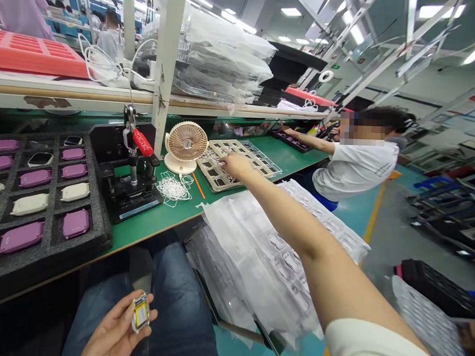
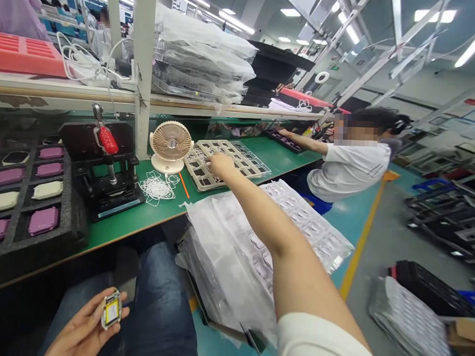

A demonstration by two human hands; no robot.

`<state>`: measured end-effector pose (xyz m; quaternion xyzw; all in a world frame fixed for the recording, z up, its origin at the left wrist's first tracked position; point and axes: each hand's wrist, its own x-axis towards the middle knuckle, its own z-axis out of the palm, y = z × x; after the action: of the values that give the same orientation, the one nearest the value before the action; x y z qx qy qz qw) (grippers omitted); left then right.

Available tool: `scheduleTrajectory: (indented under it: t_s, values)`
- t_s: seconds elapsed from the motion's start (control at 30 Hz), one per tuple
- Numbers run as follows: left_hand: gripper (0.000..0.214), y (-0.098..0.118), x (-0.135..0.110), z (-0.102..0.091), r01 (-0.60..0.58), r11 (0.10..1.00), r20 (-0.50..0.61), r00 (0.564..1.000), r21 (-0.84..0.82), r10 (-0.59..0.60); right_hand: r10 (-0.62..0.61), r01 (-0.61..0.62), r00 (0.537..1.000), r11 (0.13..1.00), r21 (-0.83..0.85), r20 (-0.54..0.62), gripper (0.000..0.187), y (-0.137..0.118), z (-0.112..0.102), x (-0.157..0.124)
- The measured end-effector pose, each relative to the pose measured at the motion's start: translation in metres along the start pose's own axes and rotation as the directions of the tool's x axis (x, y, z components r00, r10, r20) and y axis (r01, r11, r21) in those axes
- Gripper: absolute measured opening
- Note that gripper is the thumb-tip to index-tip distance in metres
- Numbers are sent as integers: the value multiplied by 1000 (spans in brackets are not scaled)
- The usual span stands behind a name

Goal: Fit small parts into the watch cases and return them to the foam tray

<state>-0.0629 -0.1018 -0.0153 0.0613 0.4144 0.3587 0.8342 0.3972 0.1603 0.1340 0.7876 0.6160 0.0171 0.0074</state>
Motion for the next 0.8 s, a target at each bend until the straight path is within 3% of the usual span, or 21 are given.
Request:
scheduleTrajectory:
  t_s: [0.13,0.3,0.53,0.7,0.8]
  values:
    - [43,-2,3,-22,-6,998,-48,999,-58,3,-8,7,1000,997,72,14,29,4,5,14]
    - [41,0,12,-15,-6,1000,-38,999,-22,5,30,-9,998,950,313,-62,32,7,-7,-7]
    - [40,9,15,32,-20,998,93,996,56,14,-77,22,996,686,727,42,62,-27,-4,-117]
    - [50,16,15,74,-129,986,250,963,101,100,-281,-9,953,355,935,116,47,-73,10,-191]
    - [45,21,17,94,-201,971,319,936,131,151,-398,71,913,374,925,91,31,-95,15,-220]
